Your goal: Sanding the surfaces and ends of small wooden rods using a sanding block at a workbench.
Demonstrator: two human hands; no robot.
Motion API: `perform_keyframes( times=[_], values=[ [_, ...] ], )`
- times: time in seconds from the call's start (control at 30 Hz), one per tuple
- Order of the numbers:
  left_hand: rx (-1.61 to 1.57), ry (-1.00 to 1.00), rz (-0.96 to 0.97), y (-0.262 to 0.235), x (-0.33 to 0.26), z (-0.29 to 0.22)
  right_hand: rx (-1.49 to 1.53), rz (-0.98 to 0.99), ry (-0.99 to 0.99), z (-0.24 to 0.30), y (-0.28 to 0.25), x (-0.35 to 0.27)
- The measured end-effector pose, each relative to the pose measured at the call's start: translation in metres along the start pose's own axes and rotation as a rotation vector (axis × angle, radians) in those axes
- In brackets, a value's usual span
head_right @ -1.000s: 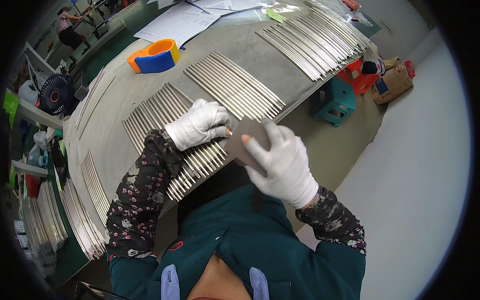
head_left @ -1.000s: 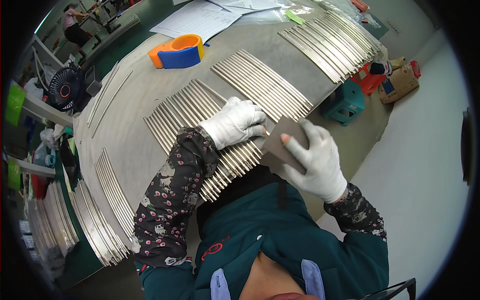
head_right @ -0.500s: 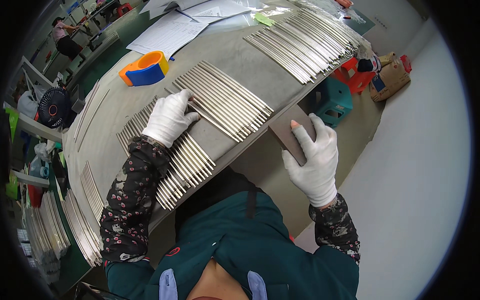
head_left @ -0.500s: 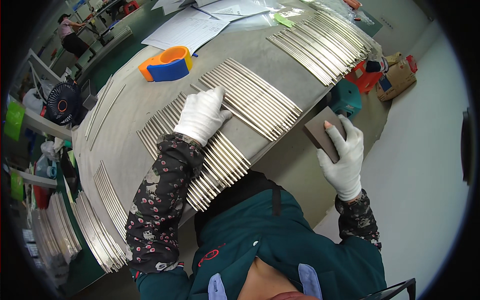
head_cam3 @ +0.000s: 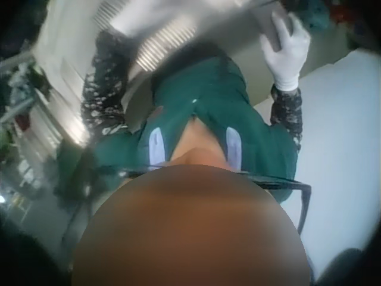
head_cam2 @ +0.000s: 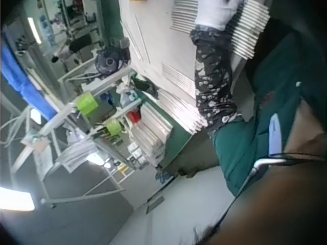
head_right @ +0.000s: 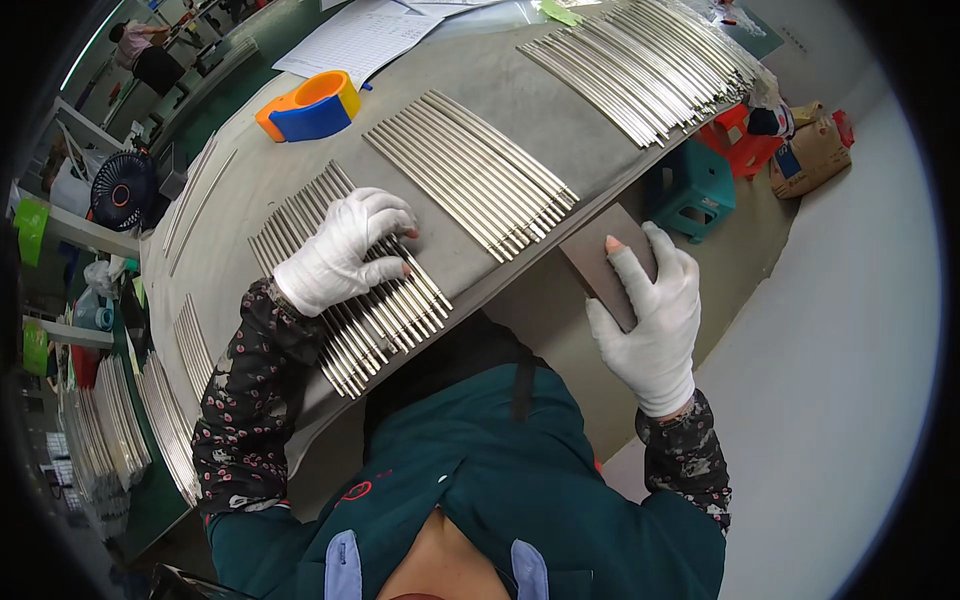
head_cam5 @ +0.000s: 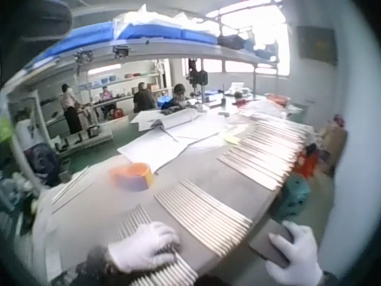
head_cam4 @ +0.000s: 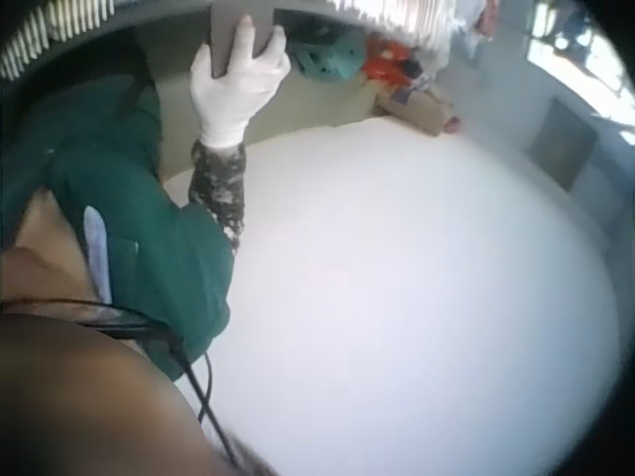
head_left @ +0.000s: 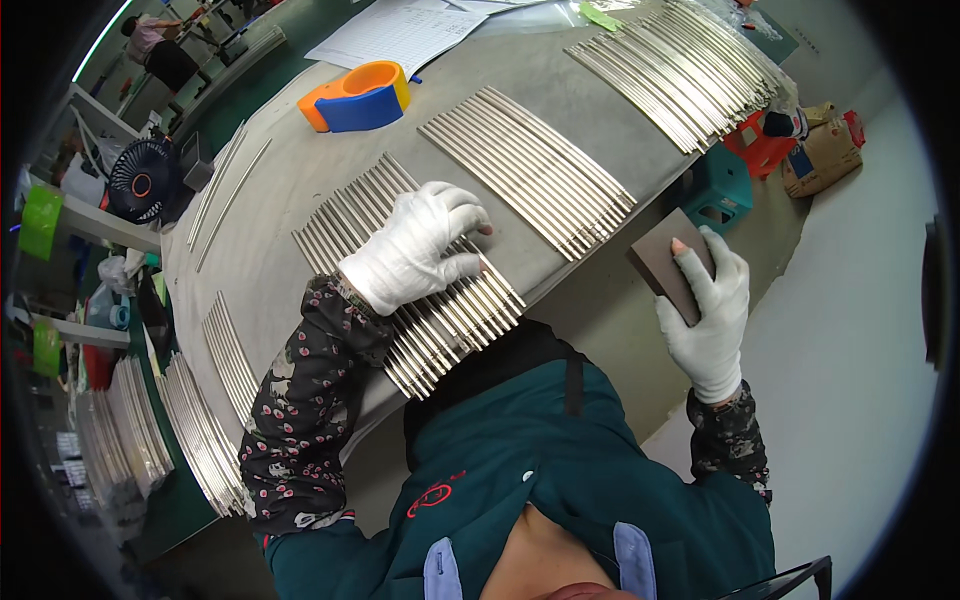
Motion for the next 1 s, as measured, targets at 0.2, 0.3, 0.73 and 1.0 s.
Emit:
perform_keyframes(
  times=[0.2, 0.3, 0.73, 1.0],
  values=[
    [0.139, -0.104, 0.308, 0.010, 0.003, -0.004, 0.024, 0.013, -0.027, 0.014, 0.003, 0.005],
    [0.174, -0.126, 0.500, 0.018, 0.017, -0.011, 0.027, 0.023, -0.058, 0.019, 0.001, 0.005],
    [-0.199, -0.077, 0.115, 0.039, 0.014, -0.004, 0.285, 0.207, -0.242, 0.082, 0.015, 0.011],
    [-0.208, -0.113, 0.148, 0.040, 0.015, -0.007, 0.142, 0.171, -0.278, 0.081, 0.015, 0.015]
  ],
)
Point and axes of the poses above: each hand's wrist, its own x-axis towards the middle knuckle, its own y-axis out of the palm, z = x × y, the point moved 5 cm from there along x, towards the middle knuckle, and after that the axes turned 12 degrees about -z, right-handed, at the moved point
